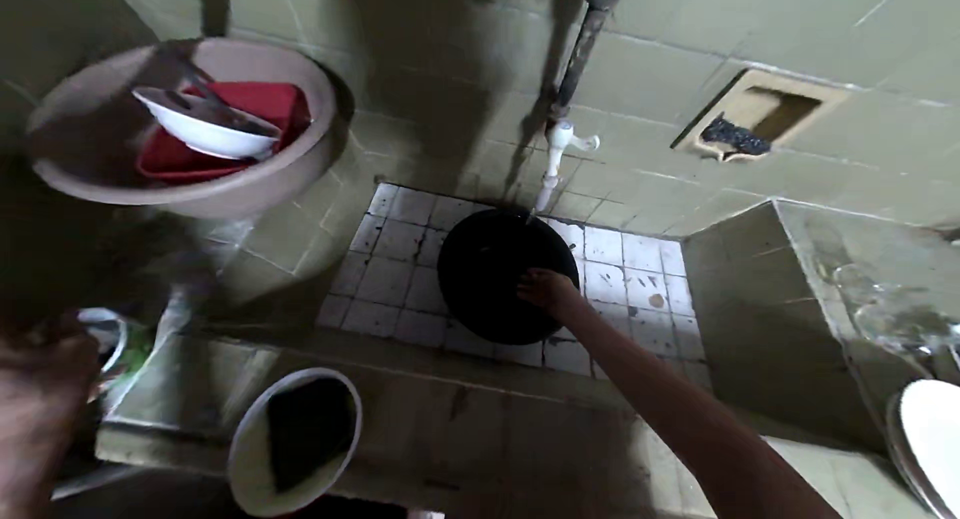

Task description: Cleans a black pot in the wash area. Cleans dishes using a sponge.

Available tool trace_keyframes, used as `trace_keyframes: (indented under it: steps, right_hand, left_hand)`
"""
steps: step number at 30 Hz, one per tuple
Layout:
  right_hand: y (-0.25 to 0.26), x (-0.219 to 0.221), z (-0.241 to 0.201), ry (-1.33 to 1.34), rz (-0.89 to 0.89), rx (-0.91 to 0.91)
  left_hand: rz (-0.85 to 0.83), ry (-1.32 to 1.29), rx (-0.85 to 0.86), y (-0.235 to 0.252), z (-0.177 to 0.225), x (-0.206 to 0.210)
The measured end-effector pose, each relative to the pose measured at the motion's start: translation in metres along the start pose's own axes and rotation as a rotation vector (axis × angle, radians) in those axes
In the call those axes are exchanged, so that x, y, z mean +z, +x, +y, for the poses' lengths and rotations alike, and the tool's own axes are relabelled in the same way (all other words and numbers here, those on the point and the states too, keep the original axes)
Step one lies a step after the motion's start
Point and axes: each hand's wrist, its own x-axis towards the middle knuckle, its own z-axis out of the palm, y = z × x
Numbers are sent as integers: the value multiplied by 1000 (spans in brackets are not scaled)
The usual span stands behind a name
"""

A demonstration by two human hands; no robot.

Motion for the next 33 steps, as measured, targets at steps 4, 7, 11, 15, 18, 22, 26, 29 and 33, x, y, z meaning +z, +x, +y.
trace_keyframes:
  steps: [4, 7, 11, 15, 18, 22, 26, 29, 33]
  right_hand:
    - [36, 17, -41, 35, -103, -98]
    - [56, 34, -75, 175, -155, -133]
    - [60, 41, -100, 271, -246, -123]
    - [23, 27, -87, -388, -236, -375]
    - [-30, 4, -79, -771, -239, -646]
    - [-20, -8, -49, -718, -359, -626]
    - [29, -8, -55, -687, -175, -650]
    - [36, 10, -48, -530, -154, -553]
    - [24, 22, -41, -431, -251, -483]
  left_hand:
    - [-61, -291, 535, 6, 46, 59]
    - [-593, -413, 561, -20, 134, 107]
    - [-1126, -499, 270, -22, 213, 215]
    - [-1102, -958, -47, -22, 253, 308]
    - [-1026, -1305, -112, -24, 277, 348]
    - [-1076, -1672, -7, -38, 294, 371]
    - [-980, -1662, -230, -61, 310, 355]
    - [-867, -1492, -219, -49, 311, 352]
    - [-718, -1352, -231, -15, 325, 334]
